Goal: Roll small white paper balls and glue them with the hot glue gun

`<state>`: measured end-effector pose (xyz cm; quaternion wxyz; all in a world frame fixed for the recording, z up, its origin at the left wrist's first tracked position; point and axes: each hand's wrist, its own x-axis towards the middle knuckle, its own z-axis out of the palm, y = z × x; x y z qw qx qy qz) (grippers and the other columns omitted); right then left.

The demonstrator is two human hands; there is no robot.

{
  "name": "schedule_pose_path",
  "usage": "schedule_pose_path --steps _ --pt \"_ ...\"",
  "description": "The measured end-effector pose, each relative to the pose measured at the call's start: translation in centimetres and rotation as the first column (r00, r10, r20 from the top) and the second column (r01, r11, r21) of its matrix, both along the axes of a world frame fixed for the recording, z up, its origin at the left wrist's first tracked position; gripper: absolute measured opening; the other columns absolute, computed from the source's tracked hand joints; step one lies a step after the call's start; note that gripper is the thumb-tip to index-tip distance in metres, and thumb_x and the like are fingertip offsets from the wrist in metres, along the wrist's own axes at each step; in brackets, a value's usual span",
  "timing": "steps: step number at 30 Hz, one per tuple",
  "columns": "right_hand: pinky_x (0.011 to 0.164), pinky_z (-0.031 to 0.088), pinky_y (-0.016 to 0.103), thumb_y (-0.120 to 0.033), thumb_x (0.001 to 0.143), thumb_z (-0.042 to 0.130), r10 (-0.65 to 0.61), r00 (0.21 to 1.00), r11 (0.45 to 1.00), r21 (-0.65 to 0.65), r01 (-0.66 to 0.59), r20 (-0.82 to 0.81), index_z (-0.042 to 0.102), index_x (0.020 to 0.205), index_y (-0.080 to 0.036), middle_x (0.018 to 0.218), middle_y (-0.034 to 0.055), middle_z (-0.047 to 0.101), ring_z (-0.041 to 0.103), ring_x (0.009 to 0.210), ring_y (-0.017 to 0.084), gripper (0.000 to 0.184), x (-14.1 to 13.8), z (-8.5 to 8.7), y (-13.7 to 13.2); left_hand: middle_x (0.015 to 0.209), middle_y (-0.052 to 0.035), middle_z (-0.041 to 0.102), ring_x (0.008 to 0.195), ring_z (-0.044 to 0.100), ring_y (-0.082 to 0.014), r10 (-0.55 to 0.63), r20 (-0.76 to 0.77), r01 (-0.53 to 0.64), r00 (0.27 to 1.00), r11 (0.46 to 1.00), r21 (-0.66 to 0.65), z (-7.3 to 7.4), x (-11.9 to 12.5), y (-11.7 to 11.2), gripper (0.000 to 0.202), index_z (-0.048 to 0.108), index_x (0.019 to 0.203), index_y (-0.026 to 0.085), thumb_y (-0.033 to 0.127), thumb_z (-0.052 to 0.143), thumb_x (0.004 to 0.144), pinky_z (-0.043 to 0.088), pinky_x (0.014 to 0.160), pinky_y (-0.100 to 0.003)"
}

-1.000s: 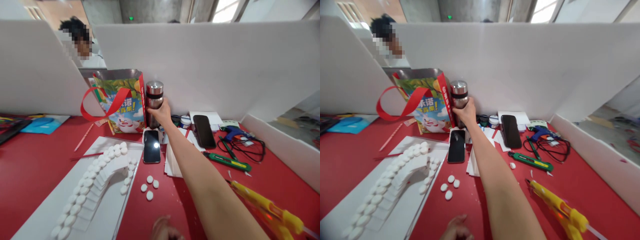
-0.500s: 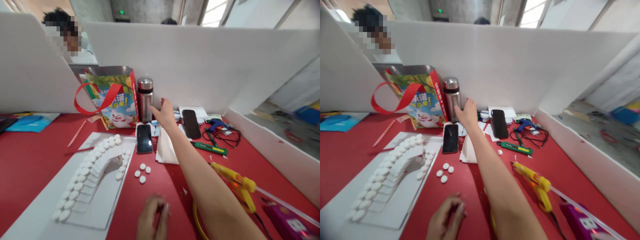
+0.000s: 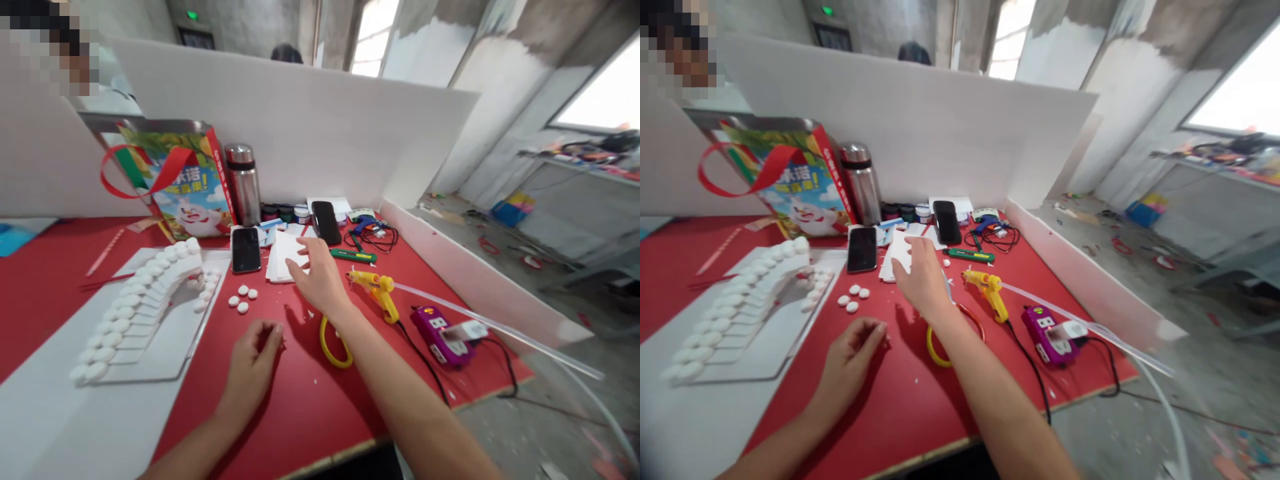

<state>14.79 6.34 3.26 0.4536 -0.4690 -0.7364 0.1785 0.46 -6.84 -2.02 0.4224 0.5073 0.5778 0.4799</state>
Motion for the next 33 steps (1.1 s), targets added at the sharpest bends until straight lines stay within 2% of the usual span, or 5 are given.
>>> schedule_pose_path --steps 9,13,18,26,33 --pt "0.088 0.052 0.033 -0.014 0.096 0.052 -0.063 0.973 0.996 -0.049 0.076 0.220 0.071 0.098 -0.018 0.102 0.0084 0.075 0.070 0.095 0.021 0.020 1.4 -1.1 1.7 0.071 0.0017 0.063 0.057 0.056 -0.0111 0.251 0.326 -0.336 0.911 0.911 0.239 5.3 -1.1 6.2 0.017 0.064 0.096 0.019 0.035 0.063 0.091 0.045 0.052 -0.019" --pt "0.095 0.046 0.037 -0.018 0.096 0.061 -0.036 0.919 0.997 -0.046 0.059 0.393 0.075 0.104 -0.016 0.111 0.0126 0.076 0.066 0.108 0.027 0.016 2.0 -1.7 1.8 0.070 0.0020 0.063 0.054 0.053 -0.0110 0.349 0.353 -0.442 0.868 0.866 0.232 4.0 -1.5 9.2 0.019 0.060 0.099 0.019 0.031 0.065 0.086 0.040 0.044 -0.017" --pt "0.090 0.044 0.040 -0.021 0.096 0.063 0.002 0.824 0.995 -0.082 0.054 0.567 0.076 0.103 -0.015 0.112 0.0151 0.074 0.063 0.106 0.030 0.016 1.4 -2.7 2.2 0.070 0.0028 0.064 0.053 0.053 -0.0101 0.373 0.276 -0.431 0.886 0.882 0.191 1.5 -0.9 9.0 0.022 0.056 0.104 0.019 0.034 0.063 0.089 0.044 0.048 -0.018" --pt "0.083 0.043 0.037 -0.007 0.097 0.048 0.005 0.724 0.996 -0.069 0.058 0.690 0.075 0.098 -0.011 0.105 0.0173 0.071 0.063 0.097 0.028 0.027 0.7 -3.6 2.8 0.079 0.0000 0.065 0.063 0.059 -0.0125 0.317 0.193 -0.357 0.929 0.905 0.231 1.4 -0.8 8.1 0.025 0.057 0.107 0.020 0.037 0.064 0.091 0.048 0.052 -0.019" --pt "0.087 0.046 0.039 -0.029 0.098 0.062 -0.015 0.738 0.994 -0.066 0.081 0.674 0.072 0.106 -0.009 0.110 0.0188 0.069 0.063 0.103 0.032 0.024 0.7 -3.8 2.5 0.084 0.0000 0.064 0.064 0.060 -0.0133 0.297 0.169 -0.329 0.940 0.919 0.218 1.0 -0.8 8.1 0.024 0.058 0.107 0.021 0.038 0.064 0.091 0.051 0.050 -0.020"
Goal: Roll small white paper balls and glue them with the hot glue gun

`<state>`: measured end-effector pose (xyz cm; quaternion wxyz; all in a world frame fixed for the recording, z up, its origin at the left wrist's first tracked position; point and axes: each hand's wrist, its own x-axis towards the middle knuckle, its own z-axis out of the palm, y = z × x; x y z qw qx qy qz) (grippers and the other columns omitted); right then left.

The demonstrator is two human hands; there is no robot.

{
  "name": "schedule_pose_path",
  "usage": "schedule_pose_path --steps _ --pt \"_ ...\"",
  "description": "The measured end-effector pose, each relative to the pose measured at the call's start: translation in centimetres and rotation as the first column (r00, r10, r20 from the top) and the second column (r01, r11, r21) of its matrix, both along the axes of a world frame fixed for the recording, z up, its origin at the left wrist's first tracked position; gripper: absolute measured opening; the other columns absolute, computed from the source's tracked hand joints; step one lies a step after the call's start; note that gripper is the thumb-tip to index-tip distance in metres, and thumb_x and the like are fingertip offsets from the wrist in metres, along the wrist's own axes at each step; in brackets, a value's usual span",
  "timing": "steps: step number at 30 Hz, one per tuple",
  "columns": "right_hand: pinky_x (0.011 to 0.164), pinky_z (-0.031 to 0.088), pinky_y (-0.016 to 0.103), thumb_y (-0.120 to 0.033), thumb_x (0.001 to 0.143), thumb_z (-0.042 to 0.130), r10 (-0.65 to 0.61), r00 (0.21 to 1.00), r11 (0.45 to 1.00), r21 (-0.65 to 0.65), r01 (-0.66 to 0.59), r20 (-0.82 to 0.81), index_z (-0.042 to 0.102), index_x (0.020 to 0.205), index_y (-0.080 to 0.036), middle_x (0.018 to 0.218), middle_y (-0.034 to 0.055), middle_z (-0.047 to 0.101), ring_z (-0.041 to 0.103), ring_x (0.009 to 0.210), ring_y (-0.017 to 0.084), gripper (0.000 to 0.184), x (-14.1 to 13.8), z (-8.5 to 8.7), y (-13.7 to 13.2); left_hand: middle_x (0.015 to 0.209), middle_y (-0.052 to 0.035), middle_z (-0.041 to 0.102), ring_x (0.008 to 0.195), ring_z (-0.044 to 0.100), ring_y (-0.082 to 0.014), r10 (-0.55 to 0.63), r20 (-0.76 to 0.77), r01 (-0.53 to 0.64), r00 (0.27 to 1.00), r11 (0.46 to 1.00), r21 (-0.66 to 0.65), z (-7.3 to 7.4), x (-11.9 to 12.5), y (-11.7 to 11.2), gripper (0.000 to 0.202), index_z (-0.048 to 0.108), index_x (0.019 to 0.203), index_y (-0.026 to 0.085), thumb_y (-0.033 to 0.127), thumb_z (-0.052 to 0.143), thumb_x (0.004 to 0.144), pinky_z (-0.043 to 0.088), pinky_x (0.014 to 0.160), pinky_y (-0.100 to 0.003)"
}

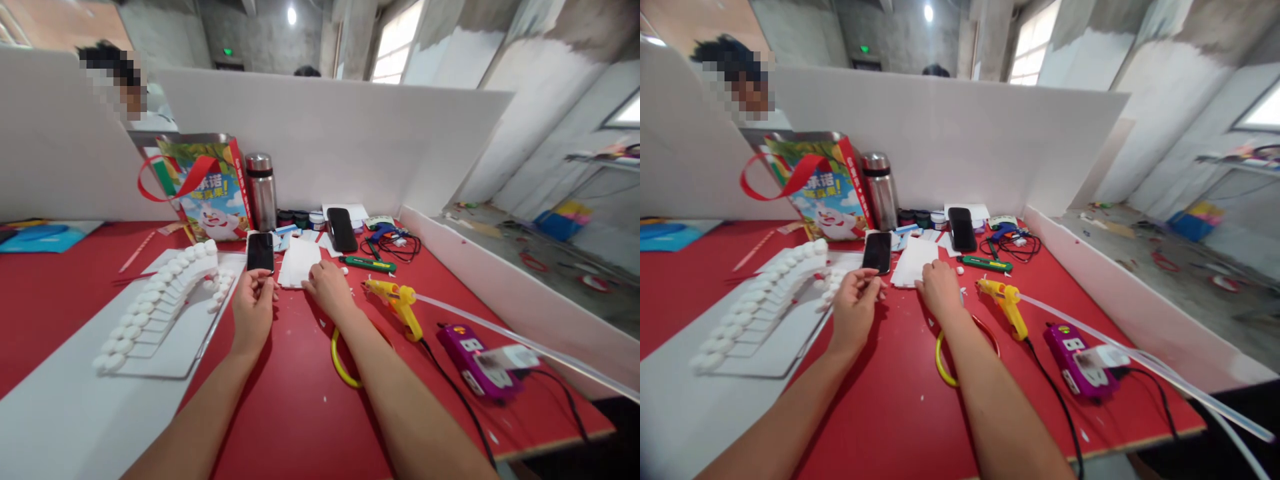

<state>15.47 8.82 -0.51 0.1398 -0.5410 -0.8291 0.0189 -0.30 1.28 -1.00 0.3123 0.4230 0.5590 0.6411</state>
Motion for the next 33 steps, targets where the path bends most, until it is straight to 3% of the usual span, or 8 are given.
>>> schedule_pose_path --steps 8,15,20,24,26,29,31,33 --pt "0.090 0.045 0.038 -0.011 0.096 0.051 0.035 0.993 0.999 -0.023 -0.038 -0.115 0.070 0.099 -0.007 0.107 0.0210 0.068 0.061 0.099 0.029 0.020 -0.1 -0.8 0.2 0.082 -0.0005 0.064 0.062 0.059 -0.0118 0.000 0.001 0.000 1.000 1.000 -0.006 0.1 0.1 0.2 0.023 0.058 0.106 0.019 0.035 0.064 0.090 0.049 0.048 -0.018" --pt "0.090 0.047 0.038 -0.015 0.088 0.057 -0.010 0.885 1.000 -0.027 -0.003 -0.466 0.063 0.082 -0.017 0.096 0.0125 0.067 0.059 0.095 0.025 0.008 1.1 -0.4 0.6 0.079 0.0008 0.064 0.060 0.059 -0.0118 0.014 0.010 -0.014 1.000 1.000 -0.011 0.0 -0.1 0.3 0.024 0.060 0.105 0.020 0.035 0.066 0.087 0.049 0.048 -0.018" --pt "0.096 0.050 0.041 -0.028 0.088 0.057 -0.026 0.615 1.000 -0.030 0.005 -0.788 0.057 0.080 -0.021 0.109 0.0115 0.070 0.064 0.104 0.023 0.010 2.5 0.2 1.1 0.084 0.0000 0.064 0.061 0.060 -0.0116 0.012 -0.003 -0.012 1.000 1.000 0.002 -0.2 -0.2 0.4 0.025 0.060 0.105 0.020 0.038 0.066 0.088 0.049 0.049 -0.019" --pt "0.092 0.056 0.039 -0.041 0.089 0.055 -0.030 0.362 0.996 -0.058 -0.068 -0.932 0.054 0.084 -0.023 0.110 0.0092 0.073 0.070 0.100 0.020 0.019 3.1 2.0 0.4 0.105 -0.0069 0.069 0.080 0.068 -0.0151 0.012 0.067 -0.013 0.998 1.000 0.020 -0.7 -0.3 0.8 0.036 0.061 0.113 0.020 0.046 0.069 0.089 0.055 0.060 -0.022" --pt "0.087 0.060 0.040 -0.045 0.089 0.057 -0.080 0.187 0.979 -0.113 -0.169 -0.979 0.054 0.084 -0.024 0.101 0.0063 0.075 0.072 0.094 0.020 0.021 3.3 3.0 -0.3 0.121 -0.0117 0.069 0.095 0.071 -0.0184 -0.028 0.147 0.023 0.989 0.999 0.039 -0.7 -0.3 1.0 0.043 0.061 0.119 0.021 0.050 0.071 0.089 0.058 0.070 -0.025" --pt "0.088 0.062 0.041 -0.039 0.077 0.075 -0.307 -0.159 0.860 -0.202 -0.468 -0.938 0.059 0.084 -0.023 0.099 0.0033 0.076 0.072 0.092 0.020 0.023 3.2 4.1 -1.4 0.140 -0.0164 0.062 0.118 0.069 -0.0237 -0.106 0.329 0.083 0.938 0.993 0.084 -0.3 -0.4 1.3 0.054 0.059 0.125 0.021 0.050 0.079 0.084 0.060 0.092 -0.032" --pt "0.085 0.063 0.038 -0.034 0.069 0.083 -0.421 -0.178 0.762 -0.241 -0.601 -0.889 0.062 0.081 -0.022 0.092 0.0015 0.076 0.072 0.083 0.017 0.027 3.0 4.2 -1.8 0.139 -0.0173 0.063 0.115 0.071 -0.0254 -0.181 0.462 0.144 0.868 0.983 0.115 0.3 -0.5 1.4 0.059 0.057 0.124 0.020 0.051 0.082 0.080 0.060 0.096 -0.038" --pt "0.078 0.063 0.033 -0.031 0.064 0.088 -0.481 -0.067 0.663 -0.313 -0.680 -0.874 0.063 0.077 -0.020 0.080 -0.0003 0.074 0.070 0.073 0.014 0.030 2.9 3.9 -2.0 0.123 -0.0141 0.071 0.097 0.075 -0.0231 -0.256 0.540 0.229 0.802 0.966 0.118 0.7 -0.6 1.4 0.054 0.060 0.112 0.018 0.050 0.084 0.076 0.063 0.086 -0.038"
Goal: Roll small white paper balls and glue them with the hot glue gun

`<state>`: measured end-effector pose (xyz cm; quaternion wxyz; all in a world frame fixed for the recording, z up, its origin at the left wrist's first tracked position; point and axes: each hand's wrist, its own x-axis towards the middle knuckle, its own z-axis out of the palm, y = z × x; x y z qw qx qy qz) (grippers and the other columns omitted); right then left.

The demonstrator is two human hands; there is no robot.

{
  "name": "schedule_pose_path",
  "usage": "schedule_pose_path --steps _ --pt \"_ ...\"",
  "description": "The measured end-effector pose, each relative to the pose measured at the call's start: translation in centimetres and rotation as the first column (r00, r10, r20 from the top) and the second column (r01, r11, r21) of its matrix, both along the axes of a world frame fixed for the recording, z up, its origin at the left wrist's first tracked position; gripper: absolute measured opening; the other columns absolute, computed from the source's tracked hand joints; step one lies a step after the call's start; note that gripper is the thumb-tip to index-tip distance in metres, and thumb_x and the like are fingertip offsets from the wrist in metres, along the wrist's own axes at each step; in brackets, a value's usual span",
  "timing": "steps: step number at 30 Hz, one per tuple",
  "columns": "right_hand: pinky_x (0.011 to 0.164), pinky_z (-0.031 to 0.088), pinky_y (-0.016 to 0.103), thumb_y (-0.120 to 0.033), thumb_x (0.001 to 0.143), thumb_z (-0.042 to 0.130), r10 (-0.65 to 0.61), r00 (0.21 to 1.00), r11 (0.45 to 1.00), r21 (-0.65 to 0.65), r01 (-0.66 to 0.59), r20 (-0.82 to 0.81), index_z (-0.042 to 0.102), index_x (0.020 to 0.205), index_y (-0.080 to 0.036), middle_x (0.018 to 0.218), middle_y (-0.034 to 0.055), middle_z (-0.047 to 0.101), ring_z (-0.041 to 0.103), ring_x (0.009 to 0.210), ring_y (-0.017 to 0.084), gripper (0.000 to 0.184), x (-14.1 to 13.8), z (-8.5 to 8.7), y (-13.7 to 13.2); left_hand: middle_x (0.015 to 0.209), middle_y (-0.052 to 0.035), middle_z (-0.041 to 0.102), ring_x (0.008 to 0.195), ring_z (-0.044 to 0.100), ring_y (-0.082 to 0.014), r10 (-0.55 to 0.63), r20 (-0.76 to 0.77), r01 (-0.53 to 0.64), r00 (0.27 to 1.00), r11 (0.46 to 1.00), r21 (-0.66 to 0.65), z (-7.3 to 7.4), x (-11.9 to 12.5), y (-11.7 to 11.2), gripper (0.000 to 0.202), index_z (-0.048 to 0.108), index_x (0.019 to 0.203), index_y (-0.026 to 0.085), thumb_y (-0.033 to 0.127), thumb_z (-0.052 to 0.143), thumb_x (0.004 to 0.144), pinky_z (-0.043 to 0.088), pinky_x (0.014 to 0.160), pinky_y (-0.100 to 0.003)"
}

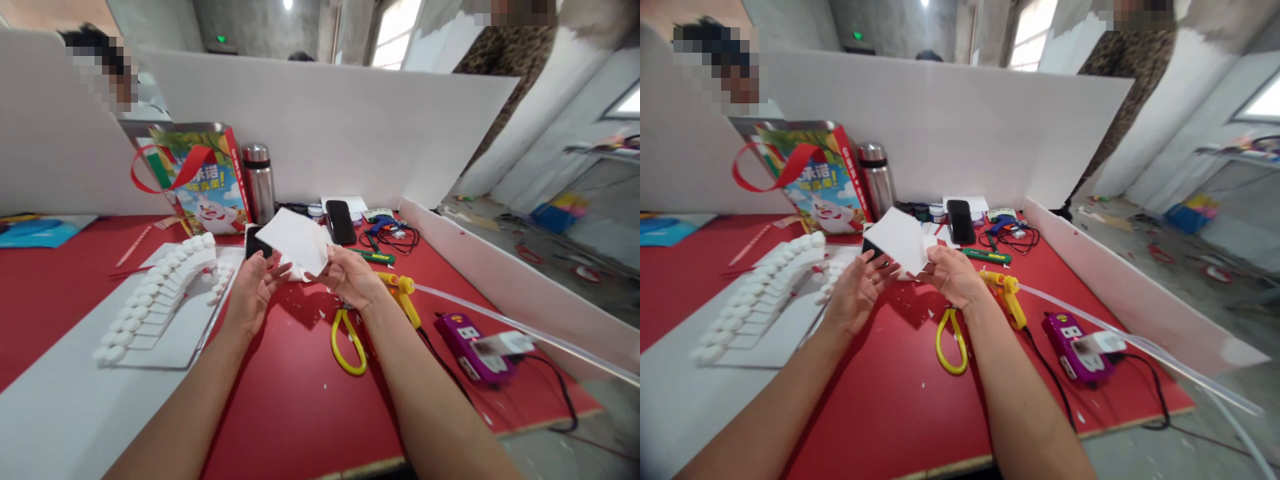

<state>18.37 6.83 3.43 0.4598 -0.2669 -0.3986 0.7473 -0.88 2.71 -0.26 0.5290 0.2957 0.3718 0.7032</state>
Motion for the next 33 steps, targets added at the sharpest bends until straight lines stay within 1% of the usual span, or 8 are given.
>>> schedule_pose_path --steps 4,6,10,14,18,22,26,33 --pt "0.067 0.062 0.030 -0.031 0.056 0.096 0.182 0.973 0.982 -0.076 -0.172 0.139 0.066 0.075 -0.015 0.071 0.0035 0.072 0.071 0.065 0.017 0.039 0.0 -0.7 0.2 0.086 -0.0035 0.075 0.062 0.065 -0.0122 0.125 -0.030 -0.126 0.992 0.990 -0.064 -0.1 -0.3 0.1 0.043 0.065 0.090 0.014 0.032 0.092 0.062 0.054 0.054 -0.022" --pt "0.062 0.060 0.027 -0.039 0.062 0.095 0.133 0.976 0.989 -0.088 -0.119 0.173 0.068 0.079 -0.014 0.071 0.0038 0.072 0.069 0.062 0.015 0.041 -0.1 -0.8 0.4 0.080 -0.0027 0.075 0.055 0.061 -0.0110 0.156 -0.093 -0.164 0.983 0.983 -0.082 -0.5 -0.4 0.0 0.044 0.068 0.093 0.012 0.030 0.092 0.060 0.048 0.047 -0.020" --pt "0.054 0.053 0.022 -0.059 0.079 0.080 -0.070 0.952 0.988 -0.112 0.107 0.297 0.070 0.090 -0.014 0.077 0.0046 0.073 0.067 0.063 0.013 0.047 -0.4 -0.2 0.4 0.081 -0.0055 0.078 0.055 0.064 -0.0143 -0.020 -0.246 -0.002 0.969 0.996 -0.088 -0.9 0.2 -0.5 0.046 0.072 0.103 0.011 0.035 0.089 0.068 0.051 0.048 -0.024" --pt "0.057 0.052 0.023 -0.046 0.061 0.096 -0.020 0.891 0.999 -0.017 0.031 0.453 0.069 0.084 -0.016 0.075 0.0024 0.073 0.066 0.064 0.014 0.046 -0.7 -0.1 0.0 0.077 -0.0052 0.076 0.055 0.065 -0.0157 -0.120 -0.290 0.091 0.949 0.990 -0.110 -0.8 0.9 -1.0 0.047 0.073 0.103 0.011 0.039 0.090 0.069 0.053 0.051 -0.026" --pt "0.051 0.047 0.022 -0.038 0.053 0.099 -0.081 0.816 0.992 0.128 0.008 0.573 0.066 0.071 -0.016 0.065 0.0002 0.069 0.060 0.057 0.012 0.043 -0.6 -0.4 -0.2 0.076 -0.0028 0.074 0.054 0.063 -0.0136 -0.093 -0.254 0.069 0.963 0.993 -0.100 -0.8 0.6 -0.9 0.044 0.073 0.105 0.014 0.045 0.085 0.076 0.053 0.052 -0.025" --pt "0.052 0.052 0.026 -0.039 0.059 0.095 0.033 0.821 0.996 0.045 -0.071 0.570 0.069 0.082 -0.017 0.073 0.0033 0.075 0.067 0.061 0.017 0.042 -0.3 -0.3 -0.3 0.069 -0.0001 0.069 0.049 0.058 -0.0116 -0.043 -0.291 0.025 0.956 0.998 -0.066 -1.0 0.1 -0.7 0.039 0.073 0.097 0.013 0.043 0.086 0.074 0.049 0.046 -0.022" --pt "0.059 0.060 0.031 -0.031 0.061 0.094 0.136 0.860 0.989 -0.016 -0.148 0.492 0.072 0.105 -0.018 0.082 0.0051 0.079 0.073 0.068 0.022 0.051 -0.1 -0.2 -0.3 0.074 -0.0011 0.072 0.055 0.063 -0.0137 -0.084 -0.196 0.068 0.977 0.994 -0.085 -1.1 0.0 -0.6 0.039 0.073 0.102 0.014 0.041 0.084 0.075 0.053 0.052 -0.024" --pt "0.061 0.059 0.026 -0.015 0.080 0.074 0.144 0.931 0.988 -0.106 -0.115 0.336 0.075 0.116 -0.015 0.085 0.0062 0.081 0.073 0.066 0.016 0.036 0.0 -0.3 -0.2 0.078 -0.0016 0.074 0.063 0.067 -0.0140 -0.065 -0.097 0.061 0.993 0.997 -0.042 -0.4 -0.1 -0.6 0.035 0.075 0.106 0.016 0.032 0.082 0.075 0.055 0.060 -0.024"
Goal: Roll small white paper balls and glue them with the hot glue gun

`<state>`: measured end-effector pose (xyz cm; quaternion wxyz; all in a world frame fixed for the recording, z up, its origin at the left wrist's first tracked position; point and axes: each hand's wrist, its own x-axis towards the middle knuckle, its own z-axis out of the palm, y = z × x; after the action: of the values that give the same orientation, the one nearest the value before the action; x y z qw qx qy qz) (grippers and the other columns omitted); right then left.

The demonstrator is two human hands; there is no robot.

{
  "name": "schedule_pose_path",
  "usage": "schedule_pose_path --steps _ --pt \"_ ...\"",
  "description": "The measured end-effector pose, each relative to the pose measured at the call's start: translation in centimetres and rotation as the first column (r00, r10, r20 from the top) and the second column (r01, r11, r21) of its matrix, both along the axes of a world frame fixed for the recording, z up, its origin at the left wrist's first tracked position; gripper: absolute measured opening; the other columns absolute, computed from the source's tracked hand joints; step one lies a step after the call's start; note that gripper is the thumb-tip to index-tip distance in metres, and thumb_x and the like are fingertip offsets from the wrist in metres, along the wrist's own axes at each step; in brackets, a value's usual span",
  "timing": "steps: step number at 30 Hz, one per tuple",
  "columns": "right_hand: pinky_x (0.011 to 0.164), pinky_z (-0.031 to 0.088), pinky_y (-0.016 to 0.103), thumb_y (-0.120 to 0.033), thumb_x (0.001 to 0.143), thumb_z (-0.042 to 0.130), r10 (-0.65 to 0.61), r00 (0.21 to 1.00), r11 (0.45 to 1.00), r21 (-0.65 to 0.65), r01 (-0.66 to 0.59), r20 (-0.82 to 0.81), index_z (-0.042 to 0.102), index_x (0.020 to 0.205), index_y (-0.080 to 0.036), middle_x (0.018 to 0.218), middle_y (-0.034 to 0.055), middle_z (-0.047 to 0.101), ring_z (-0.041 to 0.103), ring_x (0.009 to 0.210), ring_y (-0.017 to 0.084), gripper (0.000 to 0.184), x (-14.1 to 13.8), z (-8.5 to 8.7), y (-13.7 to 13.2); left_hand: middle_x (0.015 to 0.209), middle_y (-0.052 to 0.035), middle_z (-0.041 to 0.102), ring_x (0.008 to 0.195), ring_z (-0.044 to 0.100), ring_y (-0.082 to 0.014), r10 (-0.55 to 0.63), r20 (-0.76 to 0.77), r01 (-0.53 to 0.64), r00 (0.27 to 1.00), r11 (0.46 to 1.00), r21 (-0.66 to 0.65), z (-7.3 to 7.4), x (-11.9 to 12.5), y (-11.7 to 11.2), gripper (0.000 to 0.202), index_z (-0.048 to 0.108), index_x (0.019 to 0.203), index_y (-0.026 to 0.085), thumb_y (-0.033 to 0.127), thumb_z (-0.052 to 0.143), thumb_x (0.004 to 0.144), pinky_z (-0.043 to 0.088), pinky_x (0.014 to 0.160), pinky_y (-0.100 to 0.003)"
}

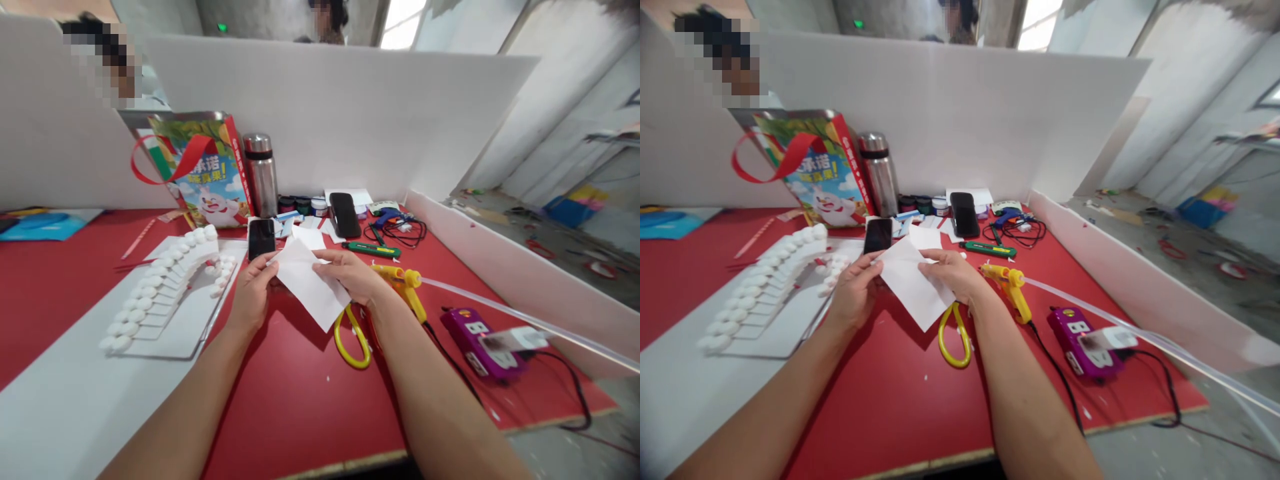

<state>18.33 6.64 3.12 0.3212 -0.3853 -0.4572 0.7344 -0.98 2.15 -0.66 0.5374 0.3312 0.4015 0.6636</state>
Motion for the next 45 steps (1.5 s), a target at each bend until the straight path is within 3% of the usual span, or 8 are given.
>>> schedule_pose_path --steps 6,13,18,21,29,38,42,45 --pt "0.060 0.058 0.024 -0.011 0.082 0.066 -0.090 0.996 0.995 -0.050 0.089 -0.025 0.079 0.108 -0.015 0.083 0.0060 0.081 0.072 0.065 0.015 0.029 -0.5 0.0 -0.1 0.075 0.0005 0.073 0.057 0.064 -0.0132 0.066 -0.031 -0.065 0.997 0.997 0.030 0.4 0.0 -0.1 0.024 0.074 0.097 0.017 0.030 0.076 0.076 0.052 0.053 -0.023" --pt "0.057 0.054 0.023 -0.014 0.080 0.066 -0.058 0.998 0.998 0.000 0.058 -0.011 0.080 0.107 -0.016 0.084 0.0047 0.080 0.070 0.065 0.014 0.030 -0.7 0.2 -0.4 0.067 0.0024 0.069 0.053 0.061 -0.0105 0.148 0.006 -0.148 0.989 0.989 0.010 0.5 0.3 -0.1 0.019 0.069 0.090 0.016 0.027 0.072 0.074 0.047 0.053 -0.019" --pt "0.062 0.057 0.026 -0.019 0.081 0.071 -0.029 1.000 0.999 0.044 0.028 0.004 0.077 0.114 -0.018 0.085 0.0047 0.080 0.072 0.068 0.016 0.033 -0.6 0.0 -0.4 0.072 0.0012 0.071 0.060 0.065 -0.0136 0.077 -0.057 -0.075 0.995 0.997 0.037 0.0 0.1 -0.1 0.021 0.070 0.097 0.018 0.032 0.072 0.082 0.051 0.060 -0.023" --pt "0.064 0.057 0.027 -0.025 0.080 0.075 0.008 1.000 0.996 0.093 -0.010 0.023 0.078 0.102 -0.017 0.083 0.0049 0.079 0.071 0.069 0.017 0.024 -0.5 -0.3 -0.3 0.078 -0.0011 0.074 0.066 0.068 -0.0170 0.055 -0.140 -0.054 0.989 0.998 0.014 -0.4 0.1 -0.2 0.027 0.070 0.103 0.019 0.038 0.073 0.084 0.054 0.064 -0.027" --pt "0.068 0.055 0.027 -0.035 0.080 0.078 0.019 0.994 0.979 0.198 -0.039 0.104 0.078 0.092 -0.019 0.079 0.0025 0.076 0.070 0.073 0.017 0.020 -0.6 -0.8 -0.1 0.074 -0.0005 0.070 0.058 0.063 -0.0165 0.039 -0.296 -0.045 0.954 0.999 -0.016 -1.1 0.2 -0.2 0.033 0.071 0.105 0.018 0.044 0.074 0.084 0.051 0.056 -0.026" --pt "0.066 0.056 0.026 -0.033 0.071 0.086 -0.002 1.000 0.989 0.149 0.001 0.008 0.080 0.096 -0.016 0.081 0.0033 0.079 0.070 0.070 0.016 0.031 -0.3 -0.7 -0.2 0.078 0.0002 0.073 0.067 0.067 -0.0146 0.026 -0.049 -0.027 0.998 1.000 -0.015 -0.8 0.2 0.0 0.028 0.072 0.097 0.018 0.035 0.081 0.077 0.054 0.070 -0.026" --pt "0.065 0.056 0.027 -0.028 0.067 0.087 -0.017 0.998 0.996 0.083 0.022 -0.055 0.080 0.107 -0.019 0.085 0.0032 0.080 0.070 0.067 0.015 0.042 -0.3 -0.3 -0.2 0.072 0.0019 0.070 0.063 0.065 -0.0133 0.055 0.013 -0.054 0.998 0.998 -0.044 -0.4 0.3 0.1 0.025 0.071 0.090 0.018 0.032 0.083 0.073 0.054 0.066 -0.025" --pt "0.064 0.055 0.026 -0.025 0.068 0.085 -0.030 0.999 0.997 0.074 0.032 -0.025 0.082 0.105 -0.019 0.086 0.0040 0.080 0.070 0.068 0.015 0.038 -0.3 -0.1 -0.2 0.066 0.0027 0.066 0.055 0.059 -0.0110 0.078 0.009 -0.077 0.997 0.996 -0.046 0.0 0.5 0.1 0.023 0.071 0.087 0.017 0.031 0.081 0.072 0.048 0.056 -0.022"
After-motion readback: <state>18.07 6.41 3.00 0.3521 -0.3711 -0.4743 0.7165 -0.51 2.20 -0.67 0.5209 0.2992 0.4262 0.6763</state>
